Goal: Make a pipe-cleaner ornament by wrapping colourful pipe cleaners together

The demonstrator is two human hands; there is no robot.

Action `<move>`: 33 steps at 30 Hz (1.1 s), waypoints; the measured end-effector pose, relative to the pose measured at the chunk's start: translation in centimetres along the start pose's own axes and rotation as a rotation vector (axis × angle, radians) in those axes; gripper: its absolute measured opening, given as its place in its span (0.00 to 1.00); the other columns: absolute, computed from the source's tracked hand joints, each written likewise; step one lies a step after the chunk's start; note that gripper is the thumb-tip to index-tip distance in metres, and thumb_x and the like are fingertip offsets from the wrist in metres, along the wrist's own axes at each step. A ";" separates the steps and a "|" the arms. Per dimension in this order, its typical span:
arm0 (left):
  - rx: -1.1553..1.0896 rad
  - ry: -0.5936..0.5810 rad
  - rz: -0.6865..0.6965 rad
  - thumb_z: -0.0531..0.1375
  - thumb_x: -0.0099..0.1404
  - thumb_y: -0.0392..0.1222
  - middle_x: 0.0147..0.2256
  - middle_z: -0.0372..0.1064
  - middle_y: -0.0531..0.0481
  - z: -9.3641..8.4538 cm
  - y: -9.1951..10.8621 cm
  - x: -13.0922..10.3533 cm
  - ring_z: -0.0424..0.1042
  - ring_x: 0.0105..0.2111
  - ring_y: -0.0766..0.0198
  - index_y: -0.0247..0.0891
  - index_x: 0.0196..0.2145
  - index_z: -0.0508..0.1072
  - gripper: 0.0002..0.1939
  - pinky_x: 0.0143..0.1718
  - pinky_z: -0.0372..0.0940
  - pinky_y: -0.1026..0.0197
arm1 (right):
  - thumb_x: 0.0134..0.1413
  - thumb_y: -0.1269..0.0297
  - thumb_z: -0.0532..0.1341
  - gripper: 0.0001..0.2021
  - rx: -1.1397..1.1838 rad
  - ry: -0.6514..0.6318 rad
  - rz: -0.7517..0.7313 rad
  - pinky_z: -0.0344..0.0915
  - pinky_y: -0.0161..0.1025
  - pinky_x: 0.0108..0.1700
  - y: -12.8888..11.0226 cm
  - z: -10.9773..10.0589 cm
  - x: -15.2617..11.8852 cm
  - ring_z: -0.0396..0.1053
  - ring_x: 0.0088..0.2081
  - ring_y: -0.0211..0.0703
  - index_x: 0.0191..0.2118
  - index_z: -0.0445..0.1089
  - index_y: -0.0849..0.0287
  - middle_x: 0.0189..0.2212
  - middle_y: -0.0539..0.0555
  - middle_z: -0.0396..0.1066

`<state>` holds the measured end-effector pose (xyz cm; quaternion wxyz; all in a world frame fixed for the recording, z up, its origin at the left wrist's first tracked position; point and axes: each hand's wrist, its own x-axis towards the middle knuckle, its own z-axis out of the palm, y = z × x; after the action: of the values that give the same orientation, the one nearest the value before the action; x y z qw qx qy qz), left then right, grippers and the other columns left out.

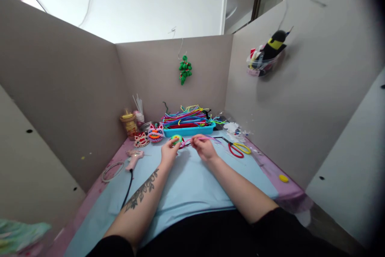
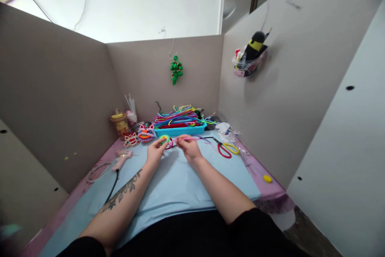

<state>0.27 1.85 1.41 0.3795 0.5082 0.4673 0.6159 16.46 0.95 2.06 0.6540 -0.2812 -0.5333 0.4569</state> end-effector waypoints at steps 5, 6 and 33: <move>-0.104 0.018 -0.083 0.69 0.42 0.49 0.20 0.68 0.53 0.0 0.3 0.0 0.55 0.14 0.76 0.31 0.42 0.75 0.29 0.14 0.50 0.70 | 0.42 0.52 0.64 0.16 0.066 0.096 0.091 0.66 0.39 0.31 -0.3 -2.9 1.6 0.68 0.28 0.41 0.37 0.70 0.54 0.30 0.53 0.73; -0.114 0.011 -0.093 0.69 0.42 0.49 0.20 0.67 0.53 0.0 0.2 0.1 0.55 0.14 0.76 0.31 0.42 0.75 0.30 0.14 0.50 0.70 | 0.41 0.53 0.64 0.17 0.009 0.055 0.103 0.65 0.38 0.30 -0.1 -2.8 1.5 0.68 0.28 0.41 0.39 0.70 0.54 0.30 0.52 0.73; -0.083 -0.196 -0.070 0.69 0.42 0.48 0.18 0.66 0.55 0.6 0.3 -0.7 0.55 0.14 0.76 0.29 0.39 0.76 0.27 0.14 0.50 0.70 | 0.46 0.65 0.58 0.06 -0.615 0.011 -0.122 0.61 0.39 0.39 2.0 0.4 -0.3 0.65 0.34 0.42 0.24 0.72 0.59 0.29 0.52 0.65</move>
<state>1.02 1.23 1.52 0.4652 0.5332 0.4194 0.5687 15.43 1.46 0.33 0.5673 -0.4361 -0.6587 0.2324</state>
